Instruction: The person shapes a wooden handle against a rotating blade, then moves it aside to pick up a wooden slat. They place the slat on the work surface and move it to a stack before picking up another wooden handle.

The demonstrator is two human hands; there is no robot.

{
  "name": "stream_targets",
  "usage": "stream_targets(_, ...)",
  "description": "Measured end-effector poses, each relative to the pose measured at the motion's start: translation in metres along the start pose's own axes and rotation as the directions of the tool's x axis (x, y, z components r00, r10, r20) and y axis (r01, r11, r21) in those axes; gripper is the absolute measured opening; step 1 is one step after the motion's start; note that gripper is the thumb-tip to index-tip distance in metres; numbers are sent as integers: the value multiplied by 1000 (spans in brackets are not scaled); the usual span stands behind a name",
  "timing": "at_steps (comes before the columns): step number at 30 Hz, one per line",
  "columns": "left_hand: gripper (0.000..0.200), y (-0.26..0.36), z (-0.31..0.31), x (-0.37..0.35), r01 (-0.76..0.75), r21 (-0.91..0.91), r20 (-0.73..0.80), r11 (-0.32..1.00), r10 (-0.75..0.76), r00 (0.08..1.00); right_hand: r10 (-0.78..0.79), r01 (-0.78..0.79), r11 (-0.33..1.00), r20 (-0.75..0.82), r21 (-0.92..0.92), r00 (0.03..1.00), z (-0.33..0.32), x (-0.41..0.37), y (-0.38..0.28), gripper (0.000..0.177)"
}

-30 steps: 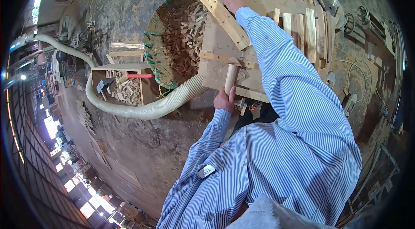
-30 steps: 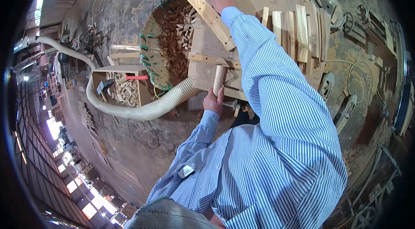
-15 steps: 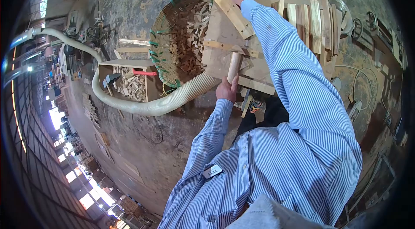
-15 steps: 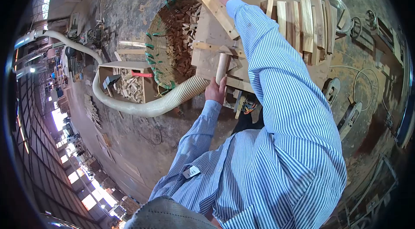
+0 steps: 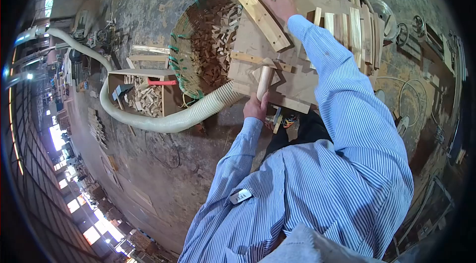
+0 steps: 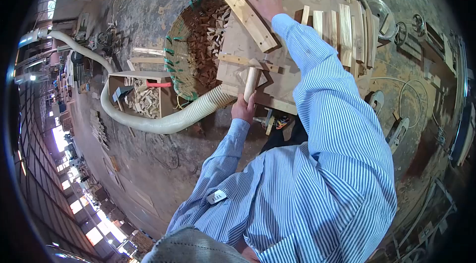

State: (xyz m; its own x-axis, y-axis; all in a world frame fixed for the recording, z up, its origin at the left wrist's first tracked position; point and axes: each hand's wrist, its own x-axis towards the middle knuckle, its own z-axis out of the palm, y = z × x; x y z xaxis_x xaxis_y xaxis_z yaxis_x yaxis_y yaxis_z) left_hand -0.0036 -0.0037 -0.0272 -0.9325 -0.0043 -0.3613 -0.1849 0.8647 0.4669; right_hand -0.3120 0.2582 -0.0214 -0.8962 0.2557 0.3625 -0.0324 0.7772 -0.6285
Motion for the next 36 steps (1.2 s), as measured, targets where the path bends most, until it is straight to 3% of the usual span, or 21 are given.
stream_targets(1,57,-1,-2,-4,10,4,9,1000,-10,1000,-4,4,1000,2,-3,1000,6,-2,3,36)
stream_targets(3,56,-5,-4,-13,21,8,25,1000,-21,999,238,-225,969,151,-98,959,16,-5,12,34)
stream_targets(12,59,-21,-12,-38,31,-7,58,999,-30,998,250,-264,963,203,47,947,49,1,-21,26)
stream_targets(18,56,-19,-19,-42,71,-22,120,997,-68,991,261,-280,959,243,46,934,56,15,-28,27)
stream_targets(24,56,-18,-15,-36,48,-37,110,998,-44,993,208,-215,976,140,37,968,72,19,-13,29)
stream_targets(36,54,8,-6,4,-2,-16,57,1000,3,998,255,-271,961,201,54,946,68,66,5,27)
